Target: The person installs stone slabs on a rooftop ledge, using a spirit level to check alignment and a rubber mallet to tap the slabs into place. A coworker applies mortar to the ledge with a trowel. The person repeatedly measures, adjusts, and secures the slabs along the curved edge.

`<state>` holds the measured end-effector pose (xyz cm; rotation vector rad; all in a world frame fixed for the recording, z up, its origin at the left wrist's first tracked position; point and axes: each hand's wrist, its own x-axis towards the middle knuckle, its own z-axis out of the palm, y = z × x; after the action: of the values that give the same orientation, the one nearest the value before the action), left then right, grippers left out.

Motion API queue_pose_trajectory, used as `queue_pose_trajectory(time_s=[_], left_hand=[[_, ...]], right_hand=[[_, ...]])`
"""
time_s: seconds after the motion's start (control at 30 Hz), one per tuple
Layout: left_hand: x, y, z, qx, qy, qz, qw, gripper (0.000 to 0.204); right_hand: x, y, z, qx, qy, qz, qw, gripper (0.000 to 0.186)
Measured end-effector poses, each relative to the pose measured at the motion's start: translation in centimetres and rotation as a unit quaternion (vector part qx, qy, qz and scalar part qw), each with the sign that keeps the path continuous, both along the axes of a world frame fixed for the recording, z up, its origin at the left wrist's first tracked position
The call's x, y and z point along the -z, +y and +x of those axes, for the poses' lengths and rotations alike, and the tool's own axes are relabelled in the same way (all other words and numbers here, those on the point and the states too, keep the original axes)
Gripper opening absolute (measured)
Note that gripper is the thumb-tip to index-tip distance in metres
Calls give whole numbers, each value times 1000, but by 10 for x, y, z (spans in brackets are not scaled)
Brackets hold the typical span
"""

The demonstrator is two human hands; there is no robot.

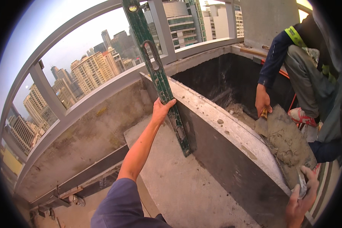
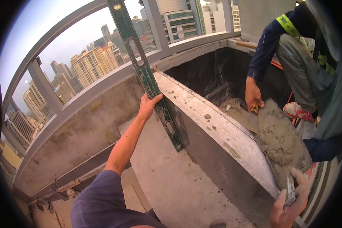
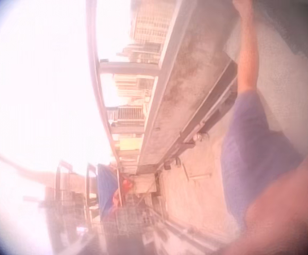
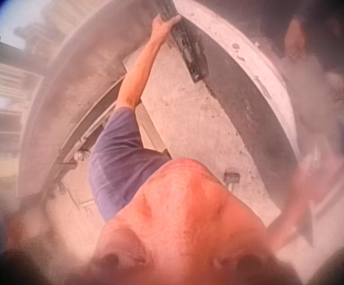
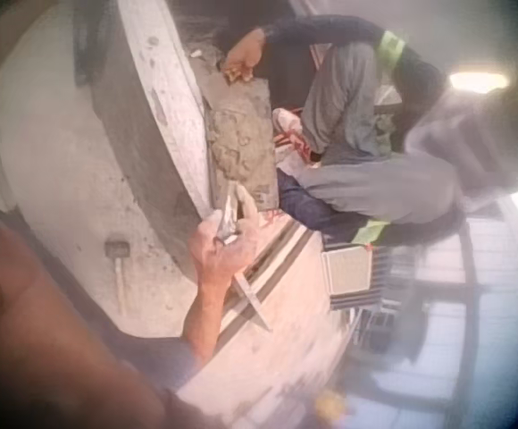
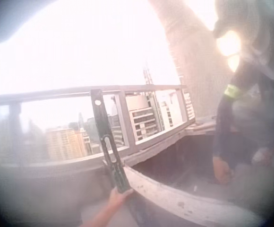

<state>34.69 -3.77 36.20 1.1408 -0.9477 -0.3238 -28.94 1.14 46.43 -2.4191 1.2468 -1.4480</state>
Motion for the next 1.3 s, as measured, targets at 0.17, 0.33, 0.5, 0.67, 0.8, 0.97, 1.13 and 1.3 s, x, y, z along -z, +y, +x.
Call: queue_pose_trajectory(time_s=[0.17, 0.33, 0.5, 0.67, 0.8, 0.97, 1.13, 1.3], left_hand=[[4, 4, 43, -11, 35, 30, 999, 43], [12, -4, 75, -46, -16, 80, 996, 43], [26, 5, 98, -33, 15, -16, 999, 45], [30, 13, 135, 50, 86, 56, 993, 44], [32, 16, 159, 90, 87, 67, 990, 40], [39, 9, 166, 102, 130, 15, 986, 32], [41, 2, 162, 70, 90, -19, 993, 35], [37, 4, 166, 84, 62, 14, 994, 55]], right_hand=[[-48, -26, 107, -168, 28, -19, 985, 35], [-79, -90, 310, -231, 67, 77, 968, 28], [-77, -198, 550, -299, 205, 49, 931, 36], [-21, -282, 760, -440, 272, -13, 856, 33], [21, -301, 884, -451, 289, 28, 844, 42], [51, -312, 965, -431, 392, -11, 813, 37], [64, -325, 975, -445, 376, -8, 813, 30], [39, -316, 953, -413, 319, 48, 852, 30]])
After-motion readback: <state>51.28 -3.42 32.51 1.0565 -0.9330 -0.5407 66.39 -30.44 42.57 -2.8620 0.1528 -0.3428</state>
